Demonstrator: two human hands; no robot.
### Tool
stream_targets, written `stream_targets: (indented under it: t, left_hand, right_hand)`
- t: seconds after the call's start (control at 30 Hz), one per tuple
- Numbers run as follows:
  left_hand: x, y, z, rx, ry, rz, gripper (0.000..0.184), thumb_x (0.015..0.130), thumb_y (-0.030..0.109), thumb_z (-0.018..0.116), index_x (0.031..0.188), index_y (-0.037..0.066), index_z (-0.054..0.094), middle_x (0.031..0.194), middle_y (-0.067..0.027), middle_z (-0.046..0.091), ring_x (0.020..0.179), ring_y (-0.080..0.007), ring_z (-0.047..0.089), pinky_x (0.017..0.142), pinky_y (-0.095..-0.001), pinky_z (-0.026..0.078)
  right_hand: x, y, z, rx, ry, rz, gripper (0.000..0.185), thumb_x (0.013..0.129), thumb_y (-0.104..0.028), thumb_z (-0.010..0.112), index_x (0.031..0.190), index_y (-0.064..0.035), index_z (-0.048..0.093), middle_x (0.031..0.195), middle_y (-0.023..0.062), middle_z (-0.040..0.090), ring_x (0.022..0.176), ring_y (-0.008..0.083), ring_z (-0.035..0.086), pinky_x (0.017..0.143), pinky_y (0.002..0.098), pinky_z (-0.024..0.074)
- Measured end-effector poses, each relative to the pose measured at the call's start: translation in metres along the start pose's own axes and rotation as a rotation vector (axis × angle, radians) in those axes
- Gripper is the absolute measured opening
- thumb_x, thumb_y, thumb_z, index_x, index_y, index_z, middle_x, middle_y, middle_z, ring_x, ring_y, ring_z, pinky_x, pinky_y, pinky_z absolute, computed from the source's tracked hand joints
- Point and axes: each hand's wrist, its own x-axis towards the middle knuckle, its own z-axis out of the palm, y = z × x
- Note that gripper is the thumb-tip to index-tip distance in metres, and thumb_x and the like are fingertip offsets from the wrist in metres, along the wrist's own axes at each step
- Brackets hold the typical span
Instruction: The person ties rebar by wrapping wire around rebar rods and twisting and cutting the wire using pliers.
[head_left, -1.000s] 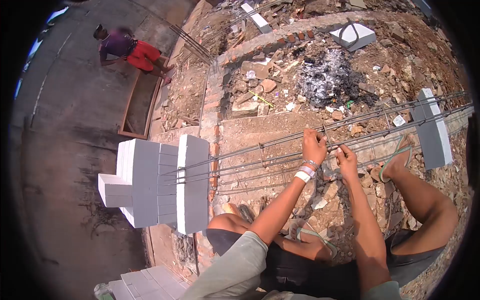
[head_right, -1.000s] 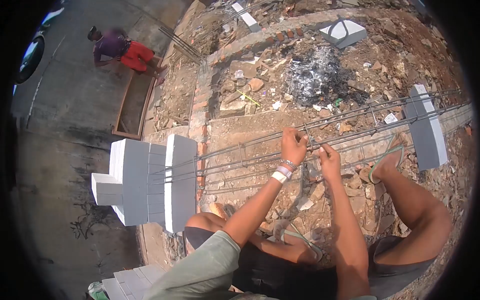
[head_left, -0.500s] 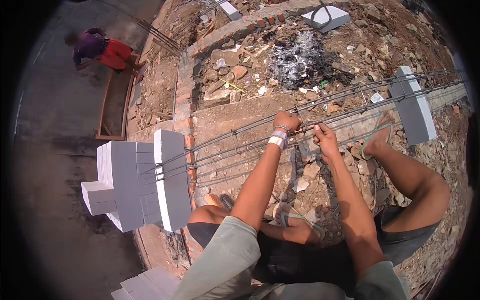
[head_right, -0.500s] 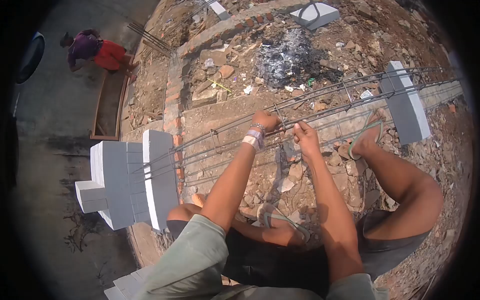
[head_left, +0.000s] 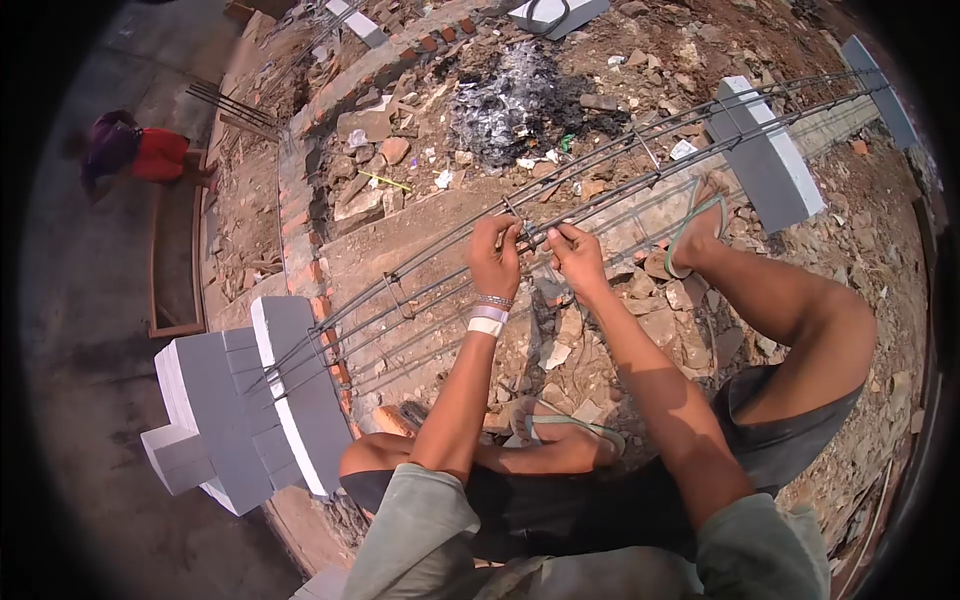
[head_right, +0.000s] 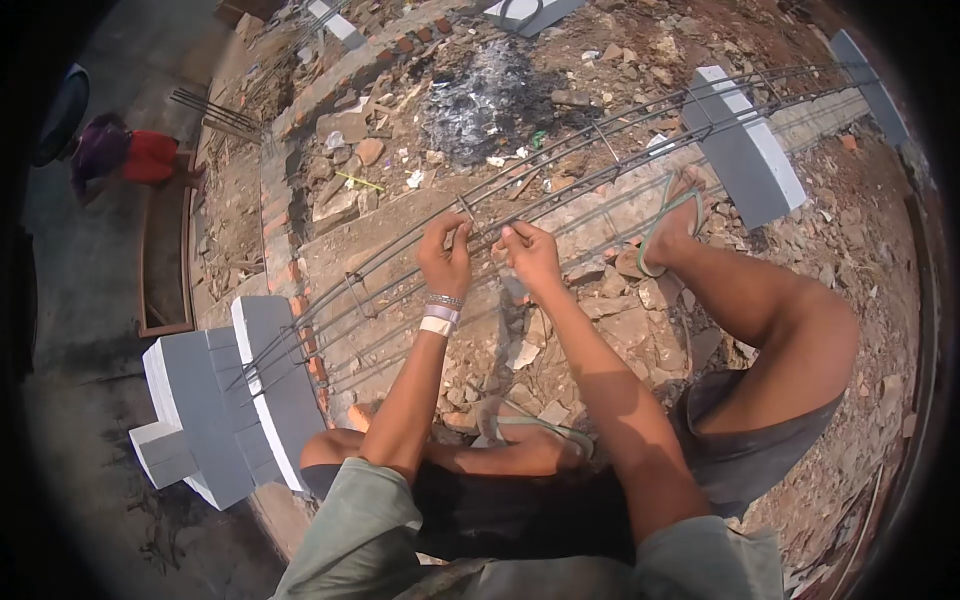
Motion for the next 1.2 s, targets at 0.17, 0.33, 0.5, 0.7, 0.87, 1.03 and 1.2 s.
stream_targets:
  t: [0.17,0.33,0.5,0.7,0.87,1.03,1.2]
  left_hand:
    - [-0.007,0.003,-0.007,0.098,-0.126,0.284,0.023,0.075,-0.011,0.067,0.095,0.002,0.065,0.094,-0.0111,0.065,0.091,-0.0313,0.062,0.078,-0.0413,0.050]
    - [-0.006,-0.001,-0.013,0.220,-0.215,0.476,0.025,0.071,-0.005,0.072,0.094,0.005,0.067,0.096,-0.0100,0.065,0.093,-0.0300,0.061,0.079,-0.0406,0.050]
    - [-0.035,0.008,-0.016,0.424,-0.114,0.412,0.030,0.072,0.002,0.077,0.100,0.011,0.070,0.099,-0.0065,0.060,0.101,-0.0298,0.055,0.086,-0.0422,0.045]
    - [-0.058,0.015,-0.009,0.460,-0.099,0.243,0.035,0.078,0.010,0.077,0.111,0.018,0.069,0.108,-0.0058,0.057,0.109,-0.0312,0.051,0.094,-0.0450,0.039]
    - [-0.061,0.011,-0.013,0.414,-0.158,0.232,0.037,0.081,0.012,0.074,0.117,0.014,0.068,0.120,-0.0088,0.061,0.119,-0.0303,0.051,0.099,-0.0439,0.037]
    - [-0.072,0.029,-0.006,0.439,-0.143,0.153,0.044,0.082,0.009,0.068,0.126,0.010,0.063,0.124,-0.0093,0.061,0.122,-0.0298,0.050,0.101,-0.0440,0.037]
    - [-0.076,0.035,0.000,0.401,-0.109,0.070,0.049,0.081,0.008,0.065,0.130,0.008,0.060,0.125,-0.0092,0.061,0.122,-0.0295,0.050,0.101,-0.0438,0.038]
  right_hand:
    - [0.005,0.004,0.008,-0.080,0.107,0.036,0.017,0.094,-0.014,0.062,0.091,0.0023,0.068,0.073,0.0070,0.070,0.061,0.0095,0.060,0.054,0.0286,0.0451]
    - [0.019,0.014,0.013,-0.104,0.119,0.050,0.019,0.090,-0.009,0.064,0.104,0.0002,0.071,0.072,0.0035,0.068,0.057,0.0056,0.052,0.051,0.0242,0.0380]
    - [0.005,-0.008,0.007,-0.251,0.112,0.030,0.019,0.087,-0.016,0.066,0.097,-0.0010,0.073,0.071,0.0097,0.071,0.066,0.0137,0.068,0.060,0.0296,0.0506]
    - [-0.016,-0.028,0.005,-0.873,0.075,-0.241,0.023,0.090,-0.020,0.062,0.101,-0.0031,0.072,0.086,0.0239,0.067,0.084,0.0448,0.064,0.073,0.0488,0.0518]
    - [-0.022,-0.050,-0.006,-1.056,-0.142,-0.244,0.022,0.088,-0.022,0.061,0.100,-0.0065,0.072,0.085,0.0219,0.068,0.084,0.0415,0.066,0.077,0.0487,0.0530]
    - [-0.013,-0.080,-0.018,-1.175,-0.414,-0.251,0.031,0.084,-0.017,0.062,0.112,-0.0084,0.073,0.097,0.0255,0.068,0.093,0.0409,0.066,0.085,0.0465,0.0525]
    - [0.008,-0.111,-0.008,-1.327,-0.578,-0.336,0.024,0.079,-0.014,0.059,0.095,-0.0041,0.073,0.088,0.0244,0.068,0.085,0.0426,0.065,0.078,0.0487,0.0523]
